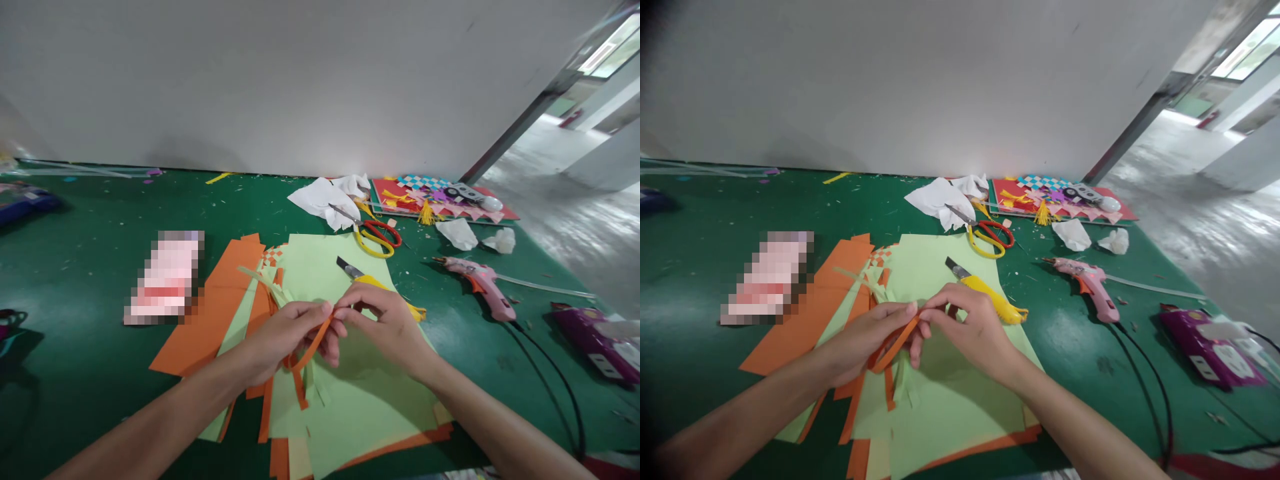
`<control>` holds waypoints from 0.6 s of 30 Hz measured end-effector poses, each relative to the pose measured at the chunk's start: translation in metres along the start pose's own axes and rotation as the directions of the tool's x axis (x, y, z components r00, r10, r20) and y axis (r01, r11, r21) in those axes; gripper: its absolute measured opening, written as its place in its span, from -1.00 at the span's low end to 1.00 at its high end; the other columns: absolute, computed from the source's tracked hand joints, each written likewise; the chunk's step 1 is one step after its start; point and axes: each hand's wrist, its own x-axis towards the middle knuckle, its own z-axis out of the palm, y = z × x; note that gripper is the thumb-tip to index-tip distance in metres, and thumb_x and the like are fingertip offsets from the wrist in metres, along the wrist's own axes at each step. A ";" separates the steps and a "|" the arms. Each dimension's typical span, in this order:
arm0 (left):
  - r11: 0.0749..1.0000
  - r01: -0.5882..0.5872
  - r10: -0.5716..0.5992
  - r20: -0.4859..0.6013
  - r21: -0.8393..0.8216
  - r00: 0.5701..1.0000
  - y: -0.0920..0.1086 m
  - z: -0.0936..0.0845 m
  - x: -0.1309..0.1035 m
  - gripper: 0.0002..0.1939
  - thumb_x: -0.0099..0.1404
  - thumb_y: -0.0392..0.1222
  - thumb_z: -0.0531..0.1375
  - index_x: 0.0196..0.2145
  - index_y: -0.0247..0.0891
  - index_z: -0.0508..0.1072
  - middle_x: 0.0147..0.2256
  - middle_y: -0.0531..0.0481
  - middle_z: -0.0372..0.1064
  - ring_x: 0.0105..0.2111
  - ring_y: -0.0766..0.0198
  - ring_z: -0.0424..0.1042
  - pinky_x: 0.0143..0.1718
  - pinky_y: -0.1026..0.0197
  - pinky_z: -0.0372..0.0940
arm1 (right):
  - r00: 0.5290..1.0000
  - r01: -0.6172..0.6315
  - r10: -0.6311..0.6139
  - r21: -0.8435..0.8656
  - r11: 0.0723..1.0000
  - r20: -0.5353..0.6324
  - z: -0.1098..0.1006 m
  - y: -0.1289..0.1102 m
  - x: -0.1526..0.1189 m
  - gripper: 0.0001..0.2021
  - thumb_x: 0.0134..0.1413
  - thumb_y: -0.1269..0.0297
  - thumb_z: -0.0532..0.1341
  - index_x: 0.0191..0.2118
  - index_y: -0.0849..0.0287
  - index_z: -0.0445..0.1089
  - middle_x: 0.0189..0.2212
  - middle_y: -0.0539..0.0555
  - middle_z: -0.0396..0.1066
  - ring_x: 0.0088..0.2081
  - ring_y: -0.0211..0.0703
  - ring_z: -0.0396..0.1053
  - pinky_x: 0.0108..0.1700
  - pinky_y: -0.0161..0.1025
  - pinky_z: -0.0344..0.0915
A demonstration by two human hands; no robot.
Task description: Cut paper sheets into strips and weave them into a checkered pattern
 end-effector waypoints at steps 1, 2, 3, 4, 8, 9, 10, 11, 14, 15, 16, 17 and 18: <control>1.000 0.001 -0.001 0.003 0.005 1.000 0.000 0.000 0.000 -0.60 0.37 0.05 0.07 -0.40 -0.31 0.49 -0.56 0.02 0.44 -0.52 0.36 0.46 -0.36 0.33 0.27 | 1.000 -0.003 0.003 -0.006 1.000 0.002 0.000 0.000 0.000 -0.87 0.11 0.40 0.23 -0.45 0.15 0.44 -0.52 -0.08 0.39 -0.43 -0.32 0.30 -0.38 -0.32 0.18; 1.000 0.003 -0.003 0.006 0.010 1.000 0.000 0.000 -0.001 -0.61 0.37 0.05 0.07 -0.40 -0.31 0.49 -0.57 0.03 0.43 -0.52 0.36 0.45 -0.36 0.34 0.27 | 1.000 -0.005 0.005 -0.011 1.000 0.003 0.000 -0.001 0.000 -0.87 0.11 0.40 0.23 -0.46 0.15 0.44 -0.52 -0.08 0.39 -0.43 -0.32 0.30 -0.37 -0.32 0.18; 1.000 0.004 -0.004 0.010 0.014 1.000 0.000 0.000 -0.001 -0.61 0.37 0.04 0.08 -0.41 -0.31 0.48 -0.57 0.03 0.43 -0.52 0.37 0.45 -0.36 0.35 0.27 | 1.000 -0.008 0.008 -0.014 1.000 0.002 -0.001 -0.001 0.000 -0.87 0.11 0.41 0.23 -0.46 0.15 0.44 -0.52 -0.08 0.39 -0.43 -0.32 0.30 -0.37 -0.32 0.18; 1.000 0.005 -0.005 0.015 0.017 1.000 0.000 -0.001 -0.001 -0.62 0.36 0.04 0.08 -0.40 -0.31 0.48 -0.57 0.04 0.43 -0.52 0.38 0.45 -0.36 0.35 0.27 | 1.000 -0.009 0.009 -0.014 1.000 0.004 -0.001 -0.001 0.000 -0.87 0.11 0.41 0.23 -0.45 0.15 0.45 -0.52 -0.08 0.40 -0.43 -0.33 0.31 -0.37 -0.32 0.18; 1.000 -0.013 0.013 0.043 0.016 0.999 -0.002 -0.002 0.000 -0.63 0.38 0.01 0.07 -0.38 -0.32 0.48 -0.55 0.03 0.43 -0.52 0.38 0.45 -0.38 0.36 0.26 | 1.000 -0.007 0.007 -0.009 1.000 0.010 -0.001 0.000 0.000 -0.88 0.11 0.42 0.23 -0.43 0.15 0.47 -0.52 -0.08 0.39 -0.44 -0.33 0.31 -0.37 -0.33 0.18; 1.000 -0.018 0.018 0.049 0.013 0.999 -0.002 -0.003 0.000 -0.64 0.38 0.00 0.07 -0.37 -0.32 0.48 -0.55 0.02 0.43 -0.52 0.38 0.45 -0.37 0.36 0.27 | 1.000 -0.008 0.008 -0.010 1.000 0.011 -0.001 0.000 0.000 -0.88 0.11 0.41 0.23 -0.43 0.15 0.47 -0.52 -0.08 0.39 -0.44 -0.32 0.31 -0.37 -0.33 0.19; 1.000 -0.021 0.021 0.053 0.008 0.998 -0.003 -0.003 0.000 -0.64 0.39 -0.01 0.07 -0.37 -0.33 0.48 -0.55 0.02 0.43 -0.52 0.38 0.45 -0.36 0.36 0.27 | 1.000 -0.011 0.011 -0.012 1.000 0.010 -0.001 0.000 0.000 -0.88 0.11 0.40 0.23 -0.42 0.15 0.48 -0.52 -0.08 0.39 -0.43 -0.32 0.31 -0.37 -0.33 0.19; 1.000 -0.023 0.023 0.056 0.001 0.998 -0.003 -0.003 0.001 -0.64 0.39 -0.01 0.06 -0.37 -0.33 0.48 -0.55 0.01 0.43 -0.51 0.38 0.45 -0.35 0.35 0.27 | 1.000 -0.013 0.014 -0.016 1.000 0.009 -0.001 0.000 0.000 -0.88 0.12 0.40 0.23 -0.41 0.14 0.48 -0.52 -0.07 0.40 -0.43 -0.32 0.32 -0.38 -0.32 0.19; 0.999 -0.021 0.023 0.055 -0.034 0.998 -0.003 -0.003 0.001 -0.64 0.40 -0.02 0.06 -0.37 -0.34 0.48 -0.55 0.01 0.42 -0.52 0.38 0.44 -0.36 0.35 0.27 | 1.000 -0.006 0.006 -0.031 1.000 -0.008 -0.002 0.001 0.000 -0.90 0.13 0.36 0.23 -0.35 0.12 0.51 -0.49 -0.06 0.42 -0.41 -0.30 0.33 -0.36 -0.32 0.21; 0.998 -0.019 0.022 0.052 -0.052 0.998 -0.002 -0.003 0.001 -0.64 0.40 -0.03 0.05 -0.37 -0.34 0.48 -0.55 0.01 0.42 -0.52 0.38 0.44 -0.37 0.35 0.27 | 1.000 0.003 -0.004 -0.038 0.999 -0.026 -0.002 0.001 0.000 -0.90 0.13 0.34 0.23 -0.32 0.11 0.51 -0.47 -0.05 0.43 -0.40 -0.29 0.34 -0.35 -0.31 0.22; 0.997 -0.017 0.021 0.049 -0.070 0.999 -0.002 -0.003 0.000 -0.64 0.40 -0.03 0.05 -0.37 -0.34 0.47 -0.55 0.02 0.42 -0.52 0.38 0.44 -0.38 0.35 0.27 | 0.999 0.014 -0.016 -0.048 0.999 -0.046 -0.002 0.002 0.000 -0.90 0.13 0.33 0.23 -0.28 0.10 0.52 -0.44 -0.03 0.44 -0.39 -0.27 0.34 -0.34 -0.30 0.23; 0.996 -0.016 0.020 0.046 -0.086 0.999 -0.002 -0.003 0.000 -0.64 0.40 -0.03 0.05 -0.37 -0.33 0.47 -0.55 0.02 0.41 -0.52 0.38 0.44 -0.38 0.35 0.27 | 0.998 0.027 -0.030 -0.059 0.998 -0.062 -0.003 0.002 0.000 -0.89 0.14 0.32 0.22 -0.26 0.09 0.52 -0.41 -0.02 0.45 -0.37 -0.26 0.35 -0.33 -0.30 0.24; 0.995 -0.015 0.019 0.043 -0.100 0.999 -0.001 -0.003 0.000 -0.65 0.41 -0.04 0.05 -0.37 -0.33 0.47 -0.55 0.02 0.41 -0.53 0.37 0.44 -0.39 0.35 0.27 | 0.997 0.040 -0.045 -0.070 0.997 -0.070 -0.003 0.003 0.000 -0.87 0.15 0.32 0.21 -0.23 0.08 0.52 -0.39 -0.01 0.46 -0.35 -0.25 0.35 -0.31 -0.28 0.25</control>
